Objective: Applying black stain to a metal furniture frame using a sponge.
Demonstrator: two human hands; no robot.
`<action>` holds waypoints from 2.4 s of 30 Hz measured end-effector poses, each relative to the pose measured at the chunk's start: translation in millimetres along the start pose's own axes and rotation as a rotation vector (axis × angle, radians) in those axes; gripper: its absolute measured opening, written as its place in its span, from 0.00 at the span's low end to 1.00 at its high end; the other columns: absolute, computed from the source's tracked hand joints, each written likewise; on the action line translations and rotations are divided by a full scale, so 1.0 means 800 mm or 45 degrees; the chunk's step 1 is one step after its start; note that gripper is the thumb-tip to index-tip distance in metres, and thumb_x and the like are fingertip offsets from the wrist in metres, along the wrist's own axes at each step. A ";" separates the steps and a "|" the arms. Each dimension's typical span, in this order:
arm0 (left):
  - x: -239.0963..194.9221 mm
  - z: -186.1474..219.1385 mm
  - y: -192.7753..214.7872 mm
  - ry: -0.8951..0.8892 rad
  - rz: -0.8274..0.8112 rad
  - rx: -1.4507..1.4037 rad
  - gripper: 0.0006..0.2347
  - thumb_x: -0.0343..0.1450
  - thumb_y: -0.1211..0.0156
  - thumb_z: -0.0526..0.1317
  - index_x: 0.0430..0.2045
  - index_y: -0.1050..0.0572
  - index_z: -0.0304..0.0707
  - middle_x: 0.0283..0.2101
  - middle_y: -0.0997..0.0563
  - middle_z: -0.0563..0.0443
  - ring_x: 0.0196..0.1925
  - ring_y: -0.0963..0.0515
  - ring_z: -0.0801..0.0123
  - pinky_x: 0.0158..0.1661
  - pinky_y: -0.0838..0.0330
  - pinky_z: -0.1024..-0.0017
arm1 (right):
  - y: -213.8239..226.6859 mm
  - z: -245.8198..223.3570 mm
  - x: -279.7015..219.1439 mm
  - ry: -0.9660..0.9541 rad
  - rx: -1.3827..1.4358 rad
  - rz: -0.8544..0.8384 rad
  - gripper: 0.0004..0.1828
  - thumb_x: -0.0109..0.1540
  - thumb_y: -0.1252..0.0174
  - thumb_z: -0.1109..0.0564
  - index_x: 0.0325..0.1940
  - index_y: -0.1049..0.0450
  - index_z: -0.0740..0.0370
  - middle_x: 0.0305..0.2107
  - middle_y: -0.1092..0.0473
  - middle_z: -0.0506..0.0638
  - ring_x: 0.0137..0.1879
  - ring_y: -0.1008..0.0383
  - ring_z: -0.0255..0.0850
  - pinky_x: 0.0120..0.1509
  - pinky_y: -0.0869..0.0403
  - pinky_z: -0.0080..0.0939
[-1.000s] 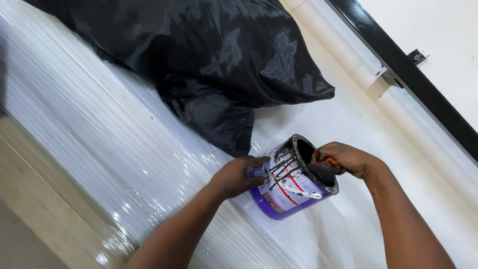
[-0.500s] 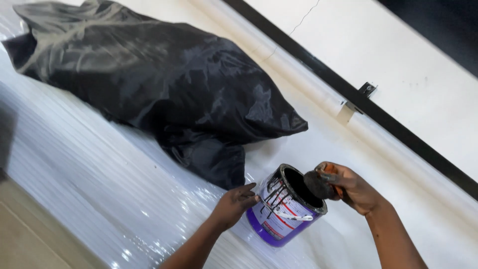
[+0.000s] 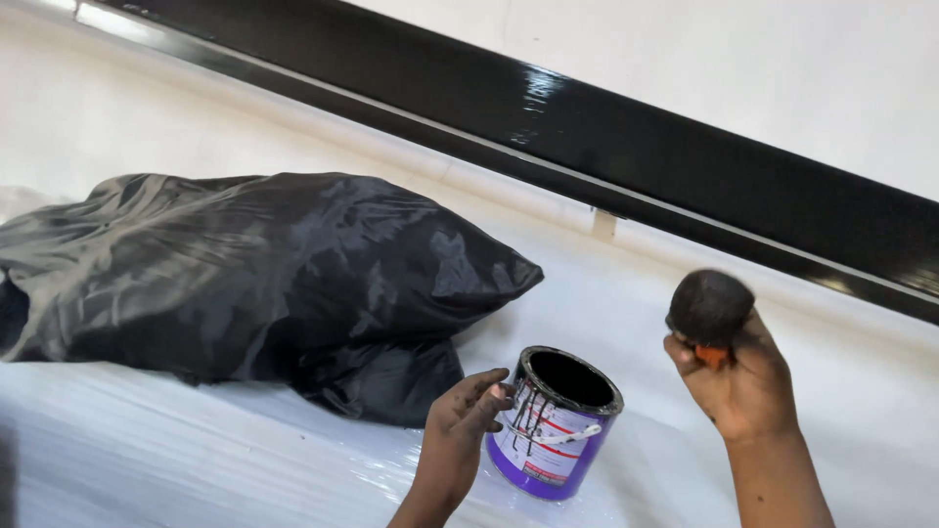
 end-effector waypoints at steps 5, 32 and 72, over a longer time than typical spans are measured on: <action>-0.058 0.058 -0.055 -0.210 -0.216 0.218 0.19 0.68 0.38 0.45 0.50 0.15 0.37 0.43 0.11 0.51 0.44 0.17 0.72 0.44 0.25 0.73 | -0.031 -0.056 0.009 0.135 0.243 -0.016 0.08 0.59 0.35 0.57 0.41 0.23 0.55 0.39 0.29 0.46 0.41 0.36 0.37 0.39 0.37 0.27; -0.217 0.192 0.002 -0.365 0.206 0.550 0.16 0.67 0.37 0.45 0.44 0.12 0.39 0.43 0.09 0.56 0.45 0.15 0.78 0.45 0.23 0.76 | -0.202 0.002 0.072 0.077 0.373 -0.133 0.12 0.55 0.42 0.67 0.40 0.24 0.54 0.32 0.28 0.47 0.35 0.32 0.40 0.33 0.36 0.34; -0.173 0.330 0.267 -0.320 0.154 0.930 0.16 0.68 0.38 0.50 0.43 0.12 0.47 0.44 0.07 0.61 0.47 0.10 0.79 0.44 0.18 0.76 | -0.509 0.192 0.174 -0.060 1.060 -0.660 0.04 0.57 0.45 0.59 0.35 0.28 0.53 0.28 0.37 0.42 0.32 0.45 0.33 0.31 0.48 0.29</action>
Point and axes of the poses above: each hand's wrist, its own x-axis towards the middle knuckle, its own y-axis out of the back of the hand, z = x × y, the point moved 8 cm from there along x, towards the middle knuckle
